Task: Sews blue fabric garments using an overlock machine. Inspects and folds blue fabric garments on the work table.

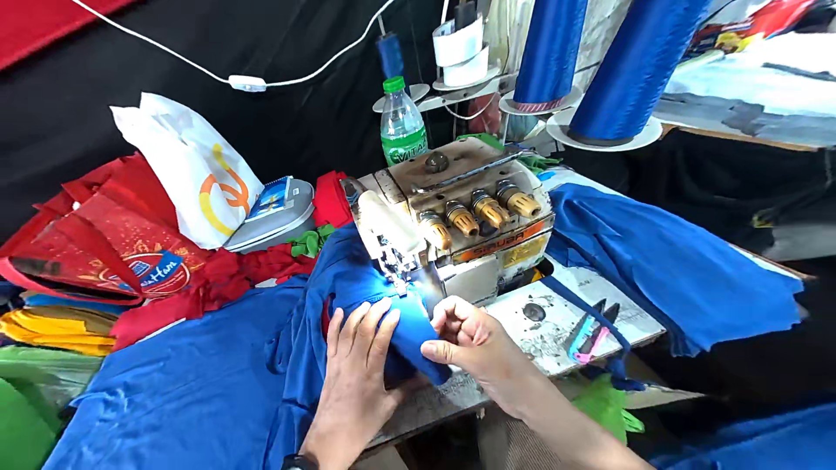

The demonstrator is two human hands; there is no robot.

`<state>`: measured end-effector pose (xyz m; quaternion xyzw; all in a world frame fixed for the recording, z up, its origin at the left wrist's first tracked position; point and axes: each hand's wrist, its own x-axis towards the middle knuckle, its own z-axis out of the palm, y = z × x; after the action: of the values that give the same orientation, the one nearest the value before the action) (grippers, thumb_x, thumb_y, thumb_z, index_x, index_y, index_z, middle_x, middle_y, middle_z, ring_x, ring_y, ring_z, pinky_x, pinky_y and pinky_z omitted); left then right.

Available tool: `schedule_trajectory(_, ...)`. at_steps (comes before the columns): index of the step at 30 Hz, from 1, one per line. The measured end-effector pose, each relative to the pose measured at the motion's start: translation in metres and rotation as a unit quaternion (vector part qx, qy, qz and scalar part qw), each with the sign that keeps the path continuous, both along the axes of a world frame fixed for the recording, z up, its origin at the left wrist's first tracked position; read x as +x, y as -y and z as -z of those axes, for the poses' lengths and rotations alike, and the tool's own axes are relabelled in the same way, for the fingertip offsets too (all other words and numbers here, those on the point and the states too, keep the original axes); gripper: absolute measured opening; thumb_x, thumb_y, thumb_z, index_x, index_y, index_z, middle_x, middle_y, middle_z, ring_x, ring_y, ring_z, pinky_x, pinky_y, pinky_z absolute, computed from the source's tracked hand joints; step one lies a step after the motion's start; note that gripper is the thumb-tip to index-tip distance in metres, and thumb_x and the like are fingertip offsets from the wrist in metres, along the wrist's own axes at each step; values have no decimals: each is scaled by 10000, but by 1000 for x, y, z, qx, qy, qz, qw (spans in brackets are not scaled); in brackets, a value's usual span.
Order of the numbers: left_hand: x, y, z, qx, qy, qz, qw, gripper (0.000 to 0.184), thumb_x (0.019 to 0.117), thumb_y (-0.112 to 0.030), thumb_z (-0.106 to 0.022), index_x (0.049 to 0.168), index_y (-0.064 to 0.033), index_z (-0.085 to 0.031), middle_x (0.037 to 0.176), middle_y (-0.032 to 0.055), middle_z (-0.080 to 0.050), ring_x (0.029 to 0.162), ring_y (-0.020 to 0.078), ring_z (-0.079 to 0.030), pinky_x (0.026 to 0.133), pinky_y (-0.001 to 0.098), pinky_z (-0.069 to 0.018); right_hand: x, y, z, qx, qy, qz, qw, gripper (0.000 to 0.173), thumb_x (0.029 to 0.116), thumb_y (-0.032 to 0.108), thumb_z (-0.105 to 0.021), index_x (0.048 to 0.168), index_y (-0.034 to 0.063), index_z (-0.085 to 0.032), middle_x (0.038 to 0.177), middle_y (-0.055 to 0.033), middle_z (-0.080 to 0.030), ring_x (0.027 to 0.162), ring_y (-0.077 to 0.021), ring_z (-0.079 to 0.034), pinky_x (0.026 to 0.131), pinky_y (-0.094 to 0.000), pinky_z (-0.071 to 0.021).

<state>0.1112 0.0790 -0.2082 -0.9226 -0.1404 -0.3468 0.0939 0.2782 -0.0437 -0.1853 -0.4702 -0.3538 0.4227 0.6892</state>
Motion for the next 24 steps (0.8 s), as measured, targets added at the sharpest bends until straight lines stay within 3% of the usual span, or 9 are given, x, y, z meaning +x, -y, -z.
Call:
schedule_trajectory(3,5,14,-8,15,-5,-29,999,817,678,-426,-842,1353,-42,-586,1386,185,-616,1328,415,-548,1090,746,-295,-10,2,-1,-2,29,-10,1000,152,894,18,-714,964,76,-592,852,4,-676,778,-55,-673,741,-217,-575)
schedule_trajectory(6,22,40,-6,-8,41,-68,997,657,683,-244,-763,1291,-22,-649,1327,252,-624,1292,508,-533,1045,791,-254,-20,5,-4,10,48,-19,999,77,940,63,-653,964,87,-584,844,31,-645,726,-25,-640,645,-181,-545)
schedule_trajectory(7,26,43,-2,-11,67,-67,995,567,758,-271,-694,1273,-39,-646,1311,243,-615,1299,477,-517,1084,733,-246,-21,8,-5,16,49,-26,998,71,947,68,-645,965,94,-581,840,36,-642,703,-18,-631,611,-170,-530)
schedule_trajectory(9,30,43,7,-40,133,-30,990,315,932,-232,-576,1217,-104,-610,1223,152,-584,1279,297,-509,1170,462,-298,-17,14,-6,24,57,-56,997,95,958,93,-660,995,103,-574,837,48,-642,648,-4,-610,553,-155,-508)
schedule_trajectory(11,32,40,10,-63,190,14,980,191,966,-161,-553,1127,-104,-638,1107,100,-632,1198,197,-582,1135,306,-399,-10,21,-8,17,88,-76,993,138,966,166,-684,1034,119,-573,773,85,-624,583,27,-565,514,-136,-466)
schedule_trajectory(15,33,33,7,-46,226,28,973,148,935,-152,-614,1063,-93,-661,1040,69,-661,1153,158,-619,1116,294,-434,10,4,-4,13,292,109,950,229,980,312,-662,1087,110,-653,658,58,-569,562,-28,-538,547,-202,-468)
schedule_trajectory(19,34,32,7,-22,235,34,971,132,906,-143,-653,1028,-94,-650,1000,61,-657,1135,170,-631,1112,313,-448,15,-33,-11,-3,435,214,875,221,928,260,-724,1018,59,-719,638,-35,-599,553,-179,-587,539,-384,-512)
schedule_trajectory(22,31,35,-1,-37,234,26,971,116,887,-120,-674,986,-61,-684,972,79,-688,1111,152,-654,1067,258,-475,13,-35,-12,-6,508,232,830,110,920,157,-671,906,56,-711,590,-58,-574,523,-218,-597,494,-392,-492)
schedule_trajectory(24,28,37,-14,-79,236,30,968,113,893,-86,-647,963,-22,-708,949,83,-716,1046,87,-679,989,193,-515,21,-26,-8,-30,546,272,792,113,938,138,-666,914,34,-704,584,-80,-590,520,-257,-633,477,-431,-518)
